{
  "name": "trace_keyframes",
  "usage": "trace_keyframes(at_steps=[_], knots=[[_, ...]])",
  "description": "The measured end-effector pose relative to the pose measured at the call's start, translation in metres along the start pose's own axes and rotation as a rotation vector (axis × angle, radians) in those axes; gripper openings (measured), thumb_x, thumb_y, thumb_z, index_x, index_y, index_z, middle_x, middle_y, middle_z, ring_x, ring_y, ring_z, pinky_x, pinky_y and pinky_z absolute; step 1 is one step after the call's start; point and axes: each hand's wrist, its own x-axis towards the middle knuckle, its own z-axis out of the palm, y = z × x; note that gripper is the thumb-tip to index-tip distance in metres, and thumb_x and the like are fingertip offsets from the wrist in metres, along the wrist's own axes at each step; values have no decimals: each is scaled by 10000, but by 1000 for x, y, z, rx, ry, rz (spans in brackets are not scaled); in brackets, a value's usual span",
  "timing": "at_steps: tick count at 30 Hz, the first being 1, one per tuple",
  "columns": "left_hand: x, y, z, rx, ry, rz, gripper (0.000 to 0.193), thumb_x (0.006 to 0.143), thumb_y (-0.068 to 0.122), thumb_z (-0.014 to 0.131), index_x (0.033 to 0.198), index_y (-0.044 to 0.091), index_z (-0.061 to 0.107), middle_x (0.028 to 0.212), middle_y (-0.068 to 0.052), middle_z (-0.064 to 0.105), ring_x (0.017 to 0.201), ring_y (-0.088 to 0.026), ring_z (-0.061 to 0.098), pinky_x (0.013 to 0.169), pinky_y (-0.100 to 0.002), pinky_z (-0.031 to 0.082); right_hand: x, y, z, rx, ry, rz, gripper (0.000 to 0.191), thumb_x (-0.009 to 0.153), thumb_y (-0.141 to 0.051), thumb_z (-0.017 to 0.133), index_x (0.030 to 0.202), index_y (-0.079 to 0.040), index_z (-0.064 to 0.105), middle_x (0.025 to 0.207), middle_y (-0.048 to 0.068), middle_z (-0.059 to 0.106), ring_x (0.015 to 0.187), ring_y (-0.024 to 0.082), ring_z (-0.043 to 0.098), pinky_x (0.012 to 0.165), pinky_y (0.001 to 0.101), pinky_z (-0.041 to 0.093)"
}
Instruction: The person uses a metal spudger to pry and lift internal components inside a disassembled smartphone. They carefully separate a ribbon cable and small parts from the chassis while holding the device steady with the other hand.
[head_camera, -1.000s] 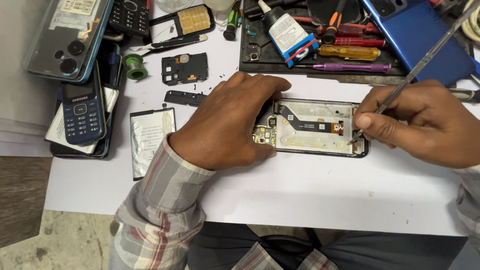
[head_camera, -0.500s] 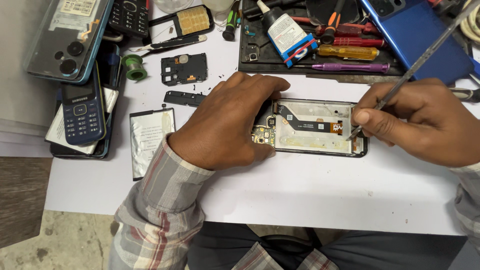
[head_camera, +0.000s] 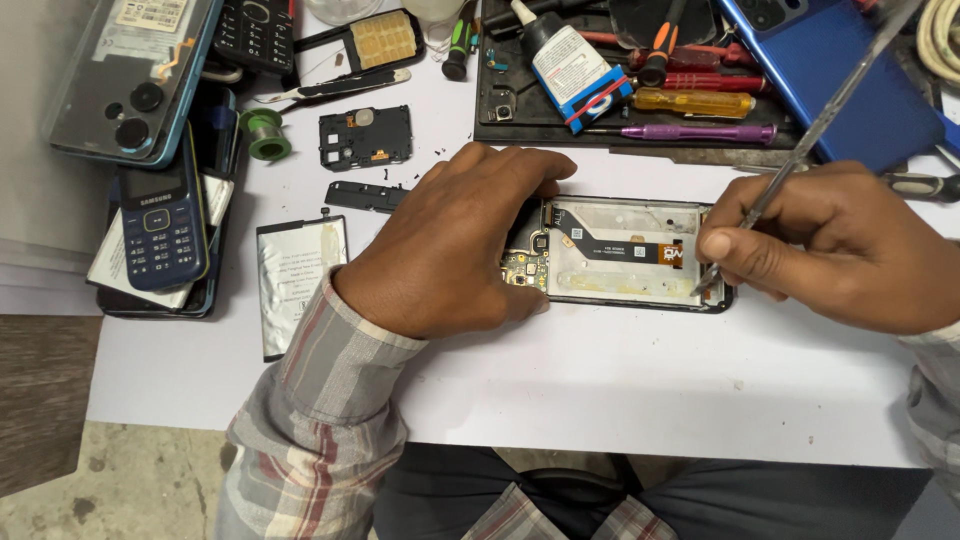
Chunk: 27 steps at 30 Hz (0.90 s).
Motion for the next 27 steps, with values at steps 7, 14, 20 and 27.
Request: trace_keyframes(at_steps=[7,14,20,27], knots=[[0,-1,1,1,4,7,875,601,204,924,1359,15,528,1258,-156,639,1142,-350,576,983,-448,467,0,-6,3,-15,102,85,217,953,-255,633,929,-56,716,546,76,582,451,133,503,397,329,383],[0,-1,1,5,3,9,872,606,206,922,1360,16,528,1259,-161,636,1145,-351,574,986,-450,464,-1,3,2,8,51,-1,211,960,-254,636,939,-57,709,592,55,568,476,119,515,396,306,407],[0,-1,0,0,-2,0,864,615,206,918,1362,20,527,1258,-154,637,1153,-347,573,991,-449,464,-3,0,1,59,143,7,241,1008,-251,614,927,-45,707,598,53,623,468,101,533,385,291,425],[0,0,0,-2,-8,-9,871,605,211,924,1357,22,528,1245,-143,641,1143,-344,575,977,-449,462,2,-11,2,-11,110,73,250,960,-274,624,887,-52,710,502,64,575,428,125,484,385,324,374]])
